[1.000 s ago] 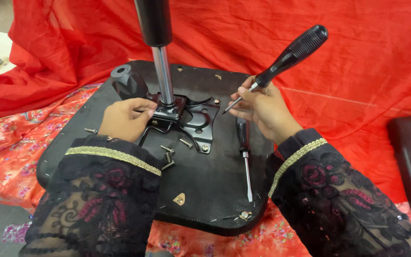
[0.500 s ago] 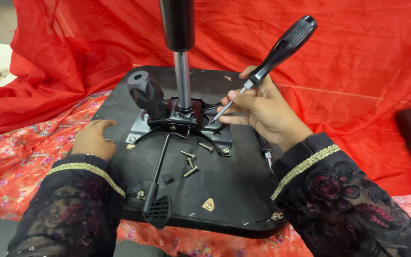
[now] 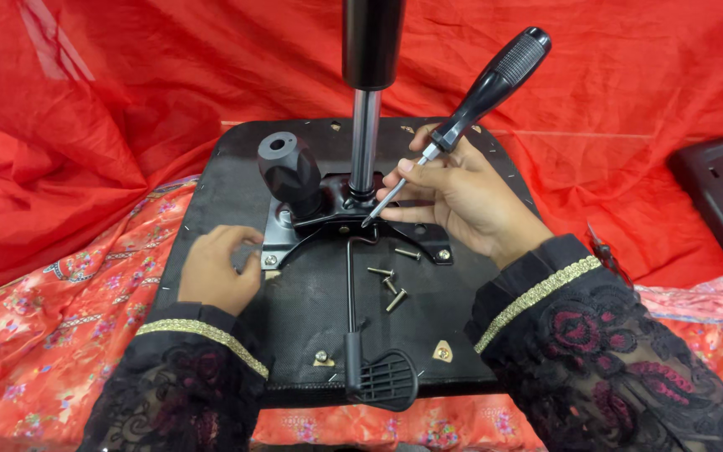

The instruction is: The person uses a screwdriver to fasten screws into the underside of an office chair seat, securing the seat to its metal base. The person works methodically, tightening multiple screws around the perimeter of the seat.

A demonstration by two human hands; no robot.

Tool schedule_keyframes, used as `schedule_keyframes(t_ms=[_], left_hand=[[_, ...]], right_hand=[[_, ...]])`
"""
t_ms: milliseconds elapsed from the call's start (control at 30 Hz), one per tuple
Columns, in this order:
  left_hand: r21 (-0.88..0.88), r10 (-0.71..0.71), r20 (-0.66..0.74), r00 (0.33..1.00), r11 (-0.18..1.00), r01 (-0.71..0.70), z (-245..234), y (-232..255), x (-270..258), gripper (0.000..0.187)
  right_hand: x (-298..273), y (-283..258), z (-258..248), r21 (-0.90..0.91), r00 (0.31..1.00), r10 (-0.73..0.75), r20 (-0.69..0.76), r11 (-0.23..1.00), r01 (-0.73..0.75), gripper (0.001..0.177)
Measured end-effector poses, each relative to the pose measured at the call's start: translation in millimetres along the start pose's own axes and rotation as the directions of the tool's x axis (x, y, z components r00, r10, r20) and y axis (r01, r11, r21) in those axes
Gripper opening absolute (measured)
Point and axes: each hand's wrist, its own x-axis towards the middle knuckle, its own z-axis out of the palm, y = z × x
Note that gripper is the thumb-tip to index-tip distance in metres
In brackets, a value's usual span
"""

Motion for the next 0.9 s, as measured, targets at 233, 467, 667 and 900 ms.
schedule_keyframes(t_ms=[233, 467, 667, 900], left_hand=[[-0.347, 0.430, 0.120, 0.895, 0.862, -0.368, 48, 35, 6, 0.023], [-0.274, 0.454, 0.175, 0.874, 0.875, -0.399, 80, 65, 2, 0.048], [-0.154, 0.364, 0.199, 0.910, 0.929, -0.338, 94, 70, 2, 0.028], [-0.333, 0.370, -0.025, 0.929, 0.873, -0.357, 111, 54, 3, 0.019]], right_hand=[[-2, 8, 10, 0.008, 0.999, -0.014, -0.044, 1.000, 0.015, 0.026], [1, 22, 15, 0.028, 0.999, 0.019, -0.043, 0.999, -0.018, 0.036], [8, 30, 16, 0.013, 0.998, 0.052, 0.036, 0.999, -0.053, 0.040], [19, 25, 26, 0.000, 0.988, 0.118, 0.096, 0.993, -0.119, 0.042]])
